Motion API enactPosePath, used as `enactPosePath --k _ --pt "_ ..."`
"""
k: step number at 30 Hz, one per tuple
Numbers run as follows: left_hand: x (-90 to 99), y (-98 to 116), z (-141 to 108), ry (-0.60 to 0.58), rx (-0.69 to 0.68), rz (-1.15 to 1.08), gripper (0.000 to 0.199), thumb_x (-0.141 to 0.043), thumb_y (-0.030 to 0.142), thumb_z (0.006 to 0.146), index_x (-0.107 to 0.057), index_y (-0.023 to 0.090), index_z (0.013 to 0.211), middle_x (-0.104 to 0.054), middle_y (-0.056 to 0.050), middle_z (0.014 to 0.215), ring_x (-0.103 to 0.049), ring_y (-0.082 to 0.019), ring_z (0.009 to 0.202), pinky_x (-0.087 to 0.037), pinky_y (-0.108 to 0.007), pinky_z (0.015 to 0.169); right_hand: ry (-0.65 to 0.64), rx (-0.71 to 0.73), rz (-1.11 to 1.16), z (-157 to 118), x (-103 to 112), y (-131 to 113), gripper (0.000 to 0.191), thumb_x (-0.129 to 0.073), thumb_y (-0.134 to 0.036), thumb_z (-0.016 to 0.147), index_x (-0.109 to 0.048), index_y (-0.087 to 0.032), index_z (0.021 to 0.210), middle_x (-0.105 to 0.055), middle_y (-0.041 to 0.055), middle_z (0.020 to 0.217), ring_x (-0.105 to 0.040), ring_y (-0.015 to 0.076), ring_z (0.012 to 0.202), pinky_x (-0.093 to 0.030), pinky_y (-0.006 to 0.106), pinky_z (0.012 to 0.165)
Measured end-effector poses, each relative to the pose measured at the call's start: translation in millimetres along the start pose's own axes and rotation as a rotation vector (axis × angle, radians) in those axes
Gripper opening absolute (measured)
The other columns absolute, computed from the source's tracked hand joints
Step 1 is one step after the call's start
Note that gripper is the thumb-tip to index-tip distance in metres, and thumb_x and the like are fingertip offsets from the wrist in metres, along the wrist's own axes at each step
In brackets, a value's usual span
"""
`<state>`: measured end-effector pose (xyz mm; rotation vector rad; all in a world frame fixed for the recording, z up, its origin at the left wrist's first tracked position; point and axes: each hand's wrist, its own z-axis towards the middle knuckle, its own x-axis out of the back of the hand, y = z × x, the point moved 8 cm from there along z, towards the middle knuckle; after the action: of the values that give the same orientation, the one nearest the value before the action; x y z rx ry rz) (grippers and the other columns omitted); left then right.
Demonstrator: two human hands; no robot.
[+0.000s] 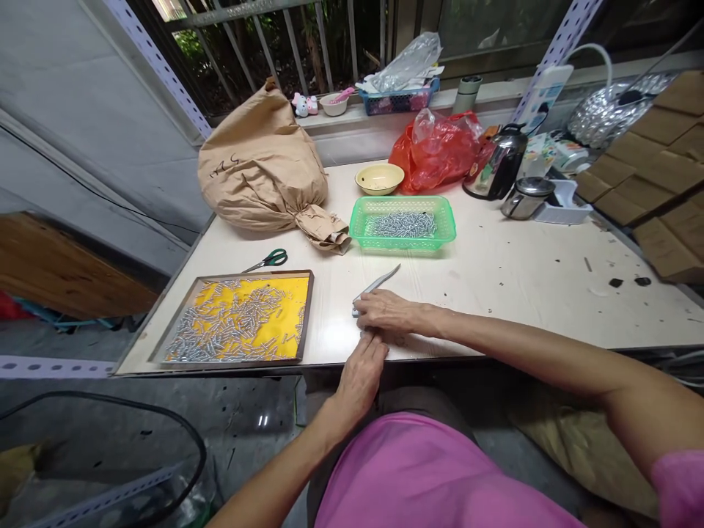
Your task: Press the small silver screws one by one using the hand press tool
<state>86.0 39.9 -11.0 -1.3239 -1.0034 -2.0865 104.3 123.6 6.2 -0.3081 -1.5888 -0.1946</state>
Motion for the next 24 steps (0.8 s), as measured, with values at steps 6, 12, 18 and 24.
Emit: enactPosePath --k 6,12,18,24 --pt "-0.3 -2 -3 -0.013 0.027 -0.009 0.033 -0.035 -0.002 0.081 -0.053 0.018 0.101 -0.061 -0.01 0.113 -0.051 -0.024 0.12 -0.046 -0.045 0.1 -0.057 0.081 0.018 17 -4 -4 0.015 -0.055 -0.021 0.088 -0.064 -0.017 0.078 -0.057 0.0051 0.088 -0.05 0.0178 0.082 -0.033 0.029 0.064" --pt "-4.3 -12 -9 0.051 0.039 -0.031 0.042 -0.034 -0.004 0.078 -0.055 0.016 0.108 -0.056 -0.013 0.127 -0.047 -0.026 0.126 -0.049 -0.045 0.097 0.381 -0.077 0.404 29 71 -4 0.023 -0.044 -0.034 0.096 -0.061 -0.02 0.102 -0.059 0.0023 0.095 -0.054 0.0108 0.083 -0.039 0.022 0.068" --pt "19.1 -19 -1 0.16 0.192 -0.319 0.021 -0.043 0.014 0.089 -0.063 0.018 0.096 -0.061 -0.012 0.12 -0.055 -0.023 0.116 -0.048 -0.041 0.095 0.931 -0.586 0.182 -36 168 95 0.028 -0.039 -0.032 0.097 -0.059 -0.015 0.104 -0.057 0.0073 0.099 -0.052 0.0163 0.091 -0.041 0.031 0.081" --pt "19.5 -73 9 0.18 0.761 -0.831 0.027 -0.06 0.036 0.079 -0.069 0.014 0.091 -0.067 -0.008 0.084 -0.062 -0.016 0.074 -0.05 -0.026 0.062 0.449 -1.041 0.012 -99 120 169 0.042 -0.052 -0.028 0.09 -0.045 -0.01 0.127 -0.052 0.0171 0.108 -0.054 0.0272 0.094 -0.043 0.041 0.076"
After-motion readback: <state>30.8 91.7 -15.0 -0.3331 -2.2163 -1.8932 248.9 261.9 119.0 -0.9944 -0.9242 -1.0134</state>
